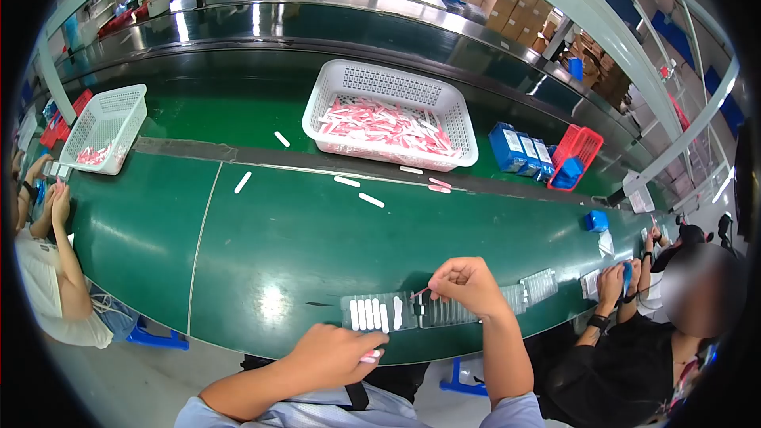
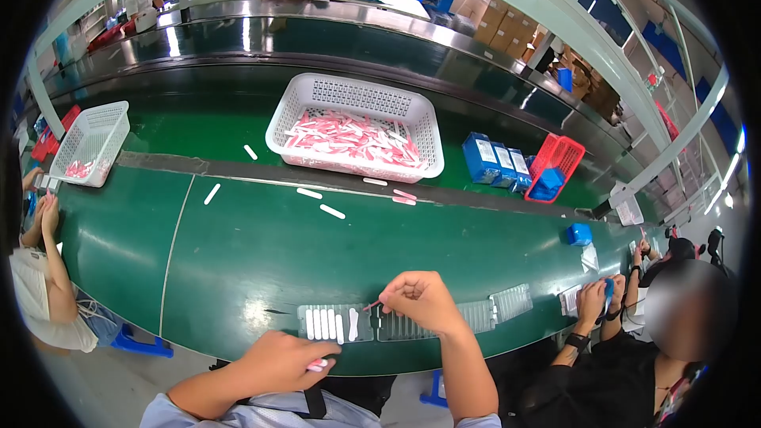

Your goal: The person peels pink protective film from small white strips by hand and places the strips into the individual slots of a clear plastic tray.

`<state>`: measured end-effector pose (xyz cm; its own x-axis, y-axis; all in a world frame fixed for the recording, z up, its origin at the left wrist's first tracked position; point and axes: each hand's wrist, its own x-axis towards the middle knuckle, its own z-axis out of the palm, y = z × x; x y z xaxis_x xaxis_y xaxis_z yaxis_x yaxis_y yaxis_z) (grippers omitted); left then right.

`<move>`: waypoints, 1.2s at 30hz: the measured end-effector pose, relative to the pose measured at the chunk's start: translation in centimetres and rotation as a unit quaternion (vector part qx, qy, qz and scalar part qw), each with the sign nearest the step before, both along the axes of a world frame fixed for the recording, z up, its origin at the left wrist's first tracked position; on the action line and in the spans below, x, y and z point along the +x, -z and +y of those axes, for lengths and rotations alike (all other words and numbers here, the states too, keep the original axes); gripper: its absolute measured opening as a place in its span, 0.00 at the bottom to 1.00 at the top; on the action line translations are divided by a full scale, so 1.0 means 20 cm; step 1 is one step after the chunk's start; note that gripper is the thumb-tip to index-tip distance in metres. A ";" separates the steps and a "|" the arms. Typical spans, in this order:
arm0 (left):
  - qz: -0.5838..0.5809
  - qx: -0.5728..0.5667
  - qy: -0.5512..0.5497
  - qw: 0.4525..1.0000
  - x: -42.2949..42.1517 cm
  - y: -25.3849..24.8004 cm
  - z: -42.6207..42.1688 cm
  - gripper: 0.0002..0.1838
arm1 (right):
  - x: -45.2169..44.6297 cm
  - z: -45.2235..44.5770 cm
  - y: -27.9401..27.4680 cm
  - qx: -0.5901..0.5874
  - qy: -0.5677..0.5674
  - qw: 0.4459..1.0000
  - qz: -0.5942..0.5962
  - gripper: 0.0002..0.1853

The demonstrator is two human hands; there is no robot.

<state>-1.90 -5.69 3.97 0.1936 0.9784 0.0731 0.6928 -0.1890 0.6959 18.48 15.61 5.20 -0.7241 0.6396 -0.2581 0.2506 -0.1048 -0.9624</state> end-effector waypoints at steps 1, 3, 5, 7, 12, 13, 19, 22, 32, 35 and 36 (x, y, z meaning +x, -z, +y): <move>0.058 0.012 -0.014 0.998 0.02 0.00 0.03 0.10 | 0.00 0.00 0.00 0.002 -0.002 1.000 0.000 0.03; 0.119 0.026 -0.028 0.992 0.02 0.02 0.07 0.13 | 0.00 0.00 0.01 0.042 -0.050 0.998 0.012 0.03; 0.154 0.013 -0.029 0.988 0.01 0.03 0.08 0.19 | 0.00 0.01 -0.02 0.109 -0.098 0.989 -0.023 0.04; 0.160 0.016 -0.020 0.987 0.00 0.04 0.08 0.20 | 0.00 0.00 -0.05 0.171 -0.145 0.973 -0.058 0.04; 0.165 0.043 -0.009 0.985 0.03 0.02 0.10 0.20 | -0.08 -0.03 0.01 0.347 -0.189 0.912 -0.109 0.11; 0.155 0.059 -0.003 0.986 0.05 0.02 0.10 0.20 | -0.10 -0.04 0.02 0.347 -0.188 0.913 -0.109 0.11; 0.213 0.032 0.009 0.977 0.08 -0.01 0.11 0.21 | -0.12 -0.03 0.02 0.375 -0.243 0.883 -0.142 0.21; 0.208 0.035 0.005 0.977 0.07 0.01 0.11 0.20 | -0.12 -0.01 0.04 0.378 -0.254 0.878 -0.145 0.22; 0.191 0.028 -0.020 0.981 0.05 0.00 0.13 0.19 | -0.07 -0.04 0.06 0.402 -0.135 0.901 -0.087 0.18; 0.174 0.050 0.021 0.983 0.04 0.04 0.11 0.20 | -0.03 -0.06 0.01 0.433 -0.081 0.895 -0.070 0.14; 0.175 0.050 0.024 0.983 0.03 0.03 0.11 0.20 | 0.00 -0.06 -0.01 0.458 -0.055 0.885 -0.066 0.13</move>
